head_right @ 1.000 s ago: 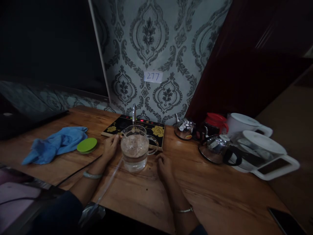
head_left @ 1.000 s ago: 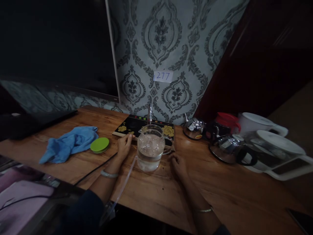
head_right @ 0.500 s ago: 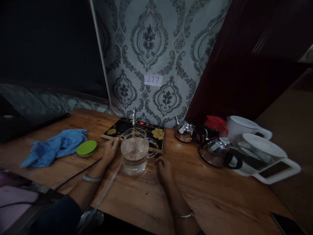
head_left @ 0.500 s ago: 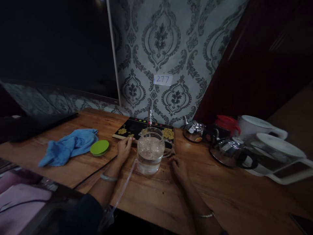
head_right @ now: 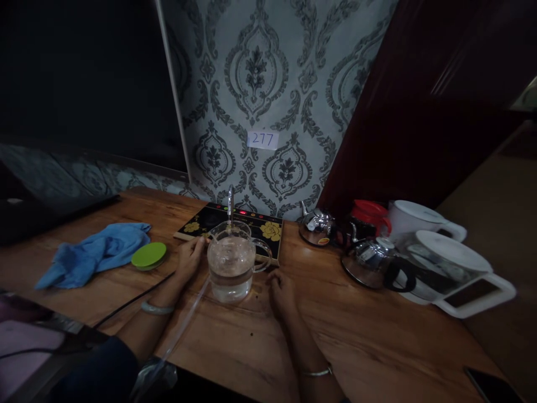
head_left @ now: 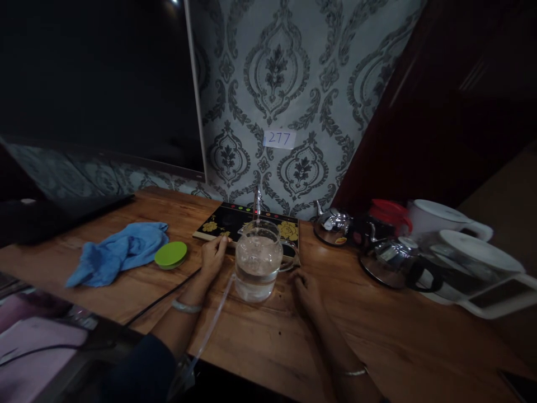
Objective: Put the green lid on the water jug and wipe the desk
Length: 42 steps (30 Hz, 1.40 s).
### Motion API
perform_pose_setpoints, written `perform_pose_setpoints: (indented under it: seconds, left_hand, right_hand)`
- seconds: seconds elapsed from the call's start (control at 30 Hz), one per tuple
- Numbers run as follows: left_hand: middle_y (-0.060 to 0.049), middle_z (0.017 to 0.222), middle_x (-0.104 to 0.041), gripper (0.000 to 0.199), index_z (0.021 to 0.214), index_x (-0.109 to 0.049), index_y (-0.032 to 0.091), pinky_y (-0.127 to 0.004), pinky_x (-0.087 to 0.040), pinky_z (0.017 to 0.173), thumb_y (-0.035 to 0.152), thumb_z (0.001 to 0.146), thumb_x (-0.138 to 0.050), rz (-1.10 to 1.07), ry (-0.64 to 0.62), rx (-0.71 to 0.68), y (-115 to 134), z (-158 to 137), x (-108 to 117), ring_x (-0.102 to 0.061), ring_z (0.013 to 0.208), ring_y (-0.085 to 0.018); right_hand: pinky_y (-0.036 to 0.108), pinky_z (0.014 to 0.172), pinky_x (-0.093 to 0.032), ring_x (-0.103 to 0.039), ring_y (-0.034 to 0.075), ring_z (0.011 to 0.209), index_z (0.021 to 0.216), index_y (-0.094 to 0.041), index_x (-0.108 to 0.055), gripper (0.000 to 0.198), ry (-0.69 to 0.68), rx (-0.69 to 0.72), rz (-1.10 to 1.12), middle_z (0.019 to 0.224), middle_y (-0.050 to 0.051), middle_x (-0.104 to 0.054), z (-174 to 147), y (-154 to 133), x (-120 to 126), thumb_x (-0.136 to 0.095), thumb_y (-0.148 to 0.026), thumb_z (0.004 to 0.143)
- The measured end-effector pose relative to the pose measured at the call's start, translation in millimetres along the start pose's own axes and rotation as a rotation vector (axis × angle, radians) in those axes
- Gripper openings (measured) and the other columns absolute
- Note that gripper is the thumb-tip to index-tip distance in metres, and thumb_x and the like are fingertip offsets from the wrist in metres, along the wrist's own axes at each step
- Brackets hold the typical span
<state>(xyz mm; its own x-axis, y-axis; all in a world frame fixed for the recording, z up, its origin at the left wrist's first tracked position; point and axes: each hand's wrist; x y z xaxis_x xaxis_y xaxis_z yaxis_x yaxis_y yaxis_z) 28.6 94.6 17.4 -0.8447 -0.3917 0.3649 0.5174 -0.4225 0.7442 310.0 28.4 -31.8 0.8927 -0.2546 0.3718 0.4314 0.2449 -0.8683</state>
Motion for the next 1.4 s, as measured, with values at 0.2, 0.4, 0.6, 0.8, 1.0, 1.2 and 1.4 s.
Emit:
perform_pose_setpoints:
  seconds: [0.2, 0.4, 0.6, 0.8, 1.0, 1.2, 1.4]
  left_hand:
    - [-0.004, 0.074, -0.072, 0.041, 0.075, -0.07, 0.017, -0.026, -0.046, 0.064, 0.042, 0.09, -0.041, 0.007, -0.003, -0.017, 1.0, -0.3, 0.0, -0.065, 0.069, -0.018]
    - [-0.004, 0.072, -0.072, 0.04, 0.075, -0.07, 0.017, -0.026, -0.047, 0.064, 0.042, 0.089, -0.042, 0.01, -0.004, -0.01, 2.2, 0.0, 0.4, -0.065, 0.068, -0.018]
    - [-0.004, 0.073, -0.072, 0.041, 0.075, -0.069, 0.017, -0.026, -0.046, 0.064, 0.043, 0.09, -0.04, 0.015, -0.016, 0.008, 1.2, -0.2, 0.4, -0.064, 0.069, -0.018]
    - [-0.004, 0.073, -0.072, 0.042, 0.076, -0.07, 0.017, -0.026, -0.047, 0.065, 0.043, 0.09, -0.041, 0.004, -0.008, 0.005, -2.0, 0.2, -0.8, -0.065, 0.071, -0.019]
    - [-0.005, 0.075, -0.073, 0.041, 0.077, -0.071, 0.017, -0.026, -0.047, 0.066, 0.043, 0.09, -0.042, 0.023, 0.0, 0.007, -1.6, 0.2, -1.1, -0.066, 0.072, -0.019]
    - [-0.004, 0.073, -0.071, 0.042, 0.076, -0.07, 0.017, -0.025, -0.046, 0.064, 0.043, 0.091, -0.041, 0.016, -0.003, 0.007, 0.0, -0.2, -0.8, -0.064, 0.069, -0.018]
    - [-0.004, 0.072, -0.071, 0.042, 0.075, -0.069, 0.017, -0.026, -0.046, 0.064, 0.043, 0.09, -0.04, 0.016, -0.014, 0.008, 0.8, -0.1, -0.3, -0.063, 0.068, -0.018]
  right_hand:
    - [0.026, 0.061, -0.044, -0.06, 0.02, 0.064, 0.064, -0.022, -0.057, 0.023, -0.018, 0.005, 0.008, 0.062, 0.003, -0.063, 1.5, 4.4, 1.0, -0.038, -0.034, 0.067]
    - [0.026, 0.06, -0.043, -0.059, 0.019, 0.063, 0.062, -0.023, -0.055, 0.022, -0.006, 0.016, 0.012, 0.061, 0.002, -0.061, 0.6, 2.2, -0.3, -0.036, -0.032, 0.068]
    - [0.026, 0.06, -0.044, -0.059, 0.02, 0.063, 0.063, -0.022, -0.056, 0.021, -0.024, 0.006, 0.003, 0.062, 0.003, -0.062, 0.8, 0.5, 1.3, -0.037, -0.032, 0.067]
    - [0.027, 0.06, -0.044, -0.058, 0.02, 0.064, 0.062, -0.022, -0.056, 0.022, -0.004, -0.015, 0.017, 0.061, 0.002, -0.061, 0.8, 0.4, 0.2, -0.037, -0.034, 0.067]
    - [0.027, 0.062, -0.043, -0.058, 0.021, 0.065, 0.063, -0.022, -0.056, 0.022, -0.009, -0.038, 0.005, 0.062, 0.003, -0.062, 0.8, -0.2, 0.4, -0.037, -0.033, 0.067]
    - [0.027, 0.062, -0.044, -0.058, 0.02, 0.064, 0.064, -0.022, -0.057, 0.023, -0.009, -0.022, 0.014, 0.062, 0.002, -0.061, 0.8, 3.0, -0.2, -0.037, -0.033, 0.067]
    - [0.027, 0.063, -0.045, -0.059, 0.02, 0.065, 0.063, -0.022, -0.058, 0.022, -0.027, -0.019, 0.023, 0.063, 0.003, -0.063, 1.5, 4.1, 0.7, -0.038, -0.031, 0.068]
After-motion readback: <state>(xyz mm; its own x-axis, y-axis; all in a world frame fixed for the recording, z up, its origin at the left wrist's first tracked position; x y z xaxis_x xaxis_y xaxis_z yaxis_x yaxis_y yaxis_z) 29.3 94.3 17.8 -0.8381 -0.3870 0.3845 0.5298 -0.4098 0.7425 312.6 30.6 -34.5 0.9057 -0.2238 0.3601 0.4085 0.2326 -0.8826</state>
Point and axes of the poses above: each hand's wrist, its own z-axis towards the middle knuckle, its own x-axis out of the back of the hand, y = z × x
